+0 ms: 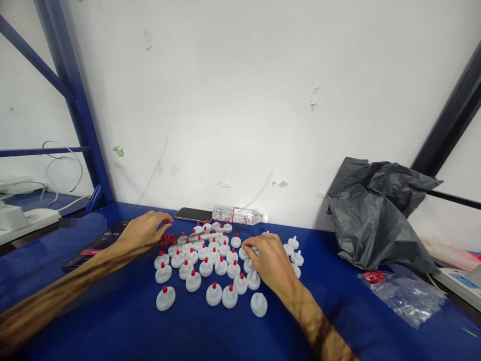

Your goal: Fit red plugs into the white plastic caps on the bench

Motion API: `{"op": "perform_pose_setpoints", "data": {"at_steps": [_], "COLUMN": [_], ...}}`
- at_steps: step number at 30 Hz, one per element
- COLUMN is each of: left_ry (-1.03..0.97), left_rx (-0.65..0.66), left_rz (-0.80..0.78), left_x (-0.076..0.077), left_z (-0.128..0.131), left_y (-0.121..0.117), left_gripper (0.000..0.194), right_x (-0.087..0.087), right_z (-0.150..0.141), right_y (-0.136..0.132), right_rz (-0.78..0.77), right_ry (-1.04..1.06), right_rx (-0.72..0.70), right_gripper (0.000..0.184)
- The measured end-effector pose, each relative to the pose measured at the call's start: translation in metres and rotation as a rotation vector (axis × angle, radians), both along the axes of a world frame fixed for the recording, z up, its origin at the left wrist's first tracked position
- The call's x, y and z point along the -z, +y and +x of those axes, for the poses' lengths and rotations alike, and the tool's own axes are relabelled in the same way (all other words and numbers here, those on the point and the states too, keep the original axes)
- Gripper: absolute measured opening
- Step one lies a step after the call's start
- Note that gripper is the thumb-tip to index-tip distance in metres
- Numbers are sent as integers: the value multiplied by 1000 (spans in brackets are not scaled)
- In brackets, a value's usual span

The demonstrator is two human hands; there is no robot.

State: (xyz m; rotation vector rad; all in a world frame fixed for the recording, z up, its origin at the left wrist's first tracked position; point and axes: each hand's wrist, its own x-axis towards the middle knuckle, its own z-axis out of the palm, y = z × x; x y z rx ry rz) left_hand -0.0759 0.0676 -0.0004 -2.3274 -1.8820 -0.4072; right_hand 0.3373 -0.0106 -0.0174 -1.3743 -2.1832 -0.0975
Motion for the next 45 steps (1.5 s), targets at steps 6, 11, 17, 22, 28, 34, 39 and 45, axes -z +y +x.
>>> {"op": "perform_pose_setpoints", "data": {"at_steps": [6,11,17,22,28,34,39,45], "left_ry": [66,67,87,111,110,-68,-198,-200], "left_rx": [-50,-62,-44,-59,-96,55,541,885], "left_rz": [-37,-72,-121,-146,-130,128,508,600], "left_x": [3,13,15,9,-5,-6,6,11], "left_z": [-6,-11,-10,-5,-1,9,30,62], "left_y": [3,9,8,4,-1,-13,-38,-86], "left_gripper": [36,38,42,42,49,44,30,9], "right_x": [-7,-30,-50,-46,-56,-46,-20,-10], "right_z": [-2,-9,-9,-1,4,-7,-34,-69], "right_y": [-8,-28,-41,-38,-40,-36,-37,-52], "right_rz": [57,-136,-386,-405,-442,-290,118,436], "right_ry": [66,177,174,83,323,361,172,146], "right_rx": [-13,-130,-166,-138,-205,-138,-264,-390], "right_gripper": [40,33,6,13,15,17,11,22]}}
